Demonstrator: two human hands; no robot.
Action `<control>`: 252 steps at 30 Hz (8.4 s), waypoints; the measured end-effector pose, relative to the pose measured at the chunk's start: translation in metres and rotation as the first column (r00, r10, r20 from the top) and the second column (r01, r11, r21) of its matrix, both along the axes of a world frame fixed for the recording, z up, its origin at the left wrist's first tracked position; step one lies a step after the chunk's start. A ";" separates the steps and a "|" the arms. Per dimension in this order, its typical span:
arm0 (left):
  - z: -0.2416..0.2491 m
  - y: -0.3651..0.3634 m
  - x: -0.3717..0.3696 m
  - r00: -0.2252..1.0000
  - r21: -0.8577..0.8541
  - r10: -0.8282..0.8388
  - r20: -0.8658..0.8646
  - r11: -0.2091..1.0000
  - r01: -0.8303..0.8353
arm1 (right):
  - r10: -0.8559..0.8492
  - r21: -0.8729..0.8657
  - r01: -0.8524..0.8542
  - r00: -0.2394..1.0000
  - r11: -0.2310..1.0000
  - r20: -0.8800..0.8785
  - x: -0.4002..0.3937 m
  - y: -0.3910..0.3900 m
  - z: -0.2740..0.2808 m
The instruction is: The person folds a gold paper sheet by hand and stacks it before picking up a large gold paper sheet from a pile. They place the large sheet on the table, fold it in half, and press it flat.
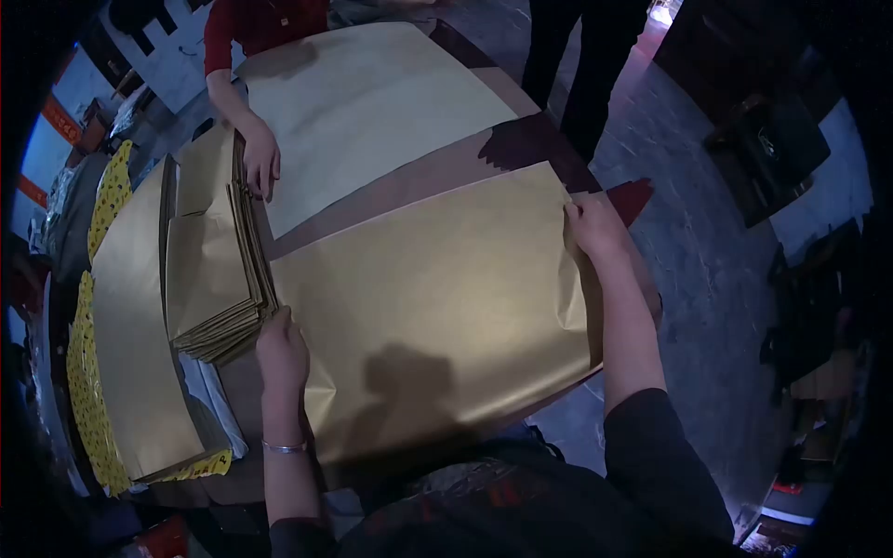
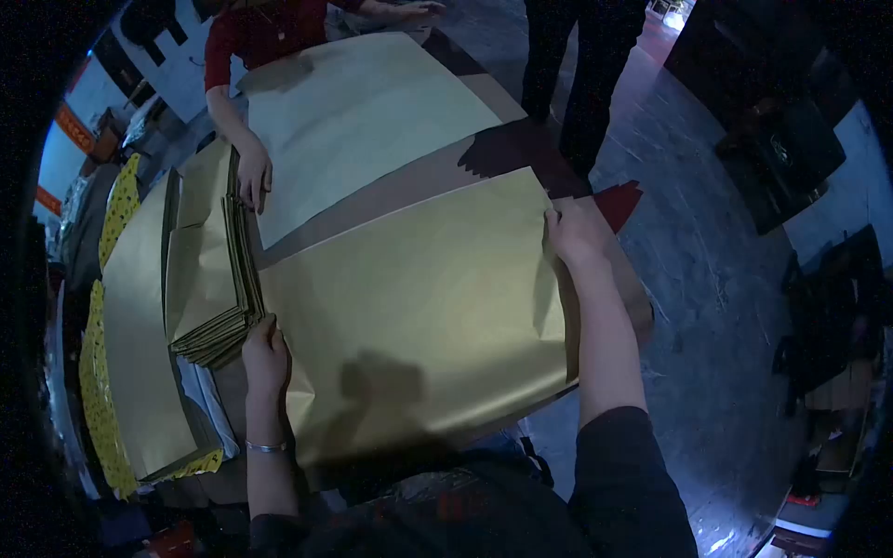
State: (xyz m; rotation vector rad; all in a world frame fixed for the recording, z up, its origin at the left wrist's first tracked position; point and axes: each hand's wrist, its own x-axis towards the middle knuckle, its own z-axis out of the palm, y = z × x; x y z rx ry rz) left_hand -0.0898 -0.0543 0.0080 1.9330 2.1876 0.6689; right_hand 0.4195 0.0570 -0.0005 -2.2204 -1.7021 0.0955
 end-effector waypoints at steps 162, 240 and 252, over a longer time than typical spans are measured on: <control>-0.003 -0.096 0.122 0.527 -0.251 -0.843 -0.109 0.536 0.806 | 0.824 -0.133 -0.814 0.551 0.565 0.130 -0.228 0.007 -0.014; -0.055 -0.050 0.334 -0.074 0.077 -0.993 -0.093 -0.081 0.994 | 0.843 -0.075 -0.839 0.537 0.539 0.046 -0.228 0.005 -0.017; 0.009 -0.032 0.273 -0.095 0.327 -0.931 0.354 0.028 0.945 | 0.842 -0.138 -0.832 0.538 0.538 0.038 -0.228 0.004 -0.009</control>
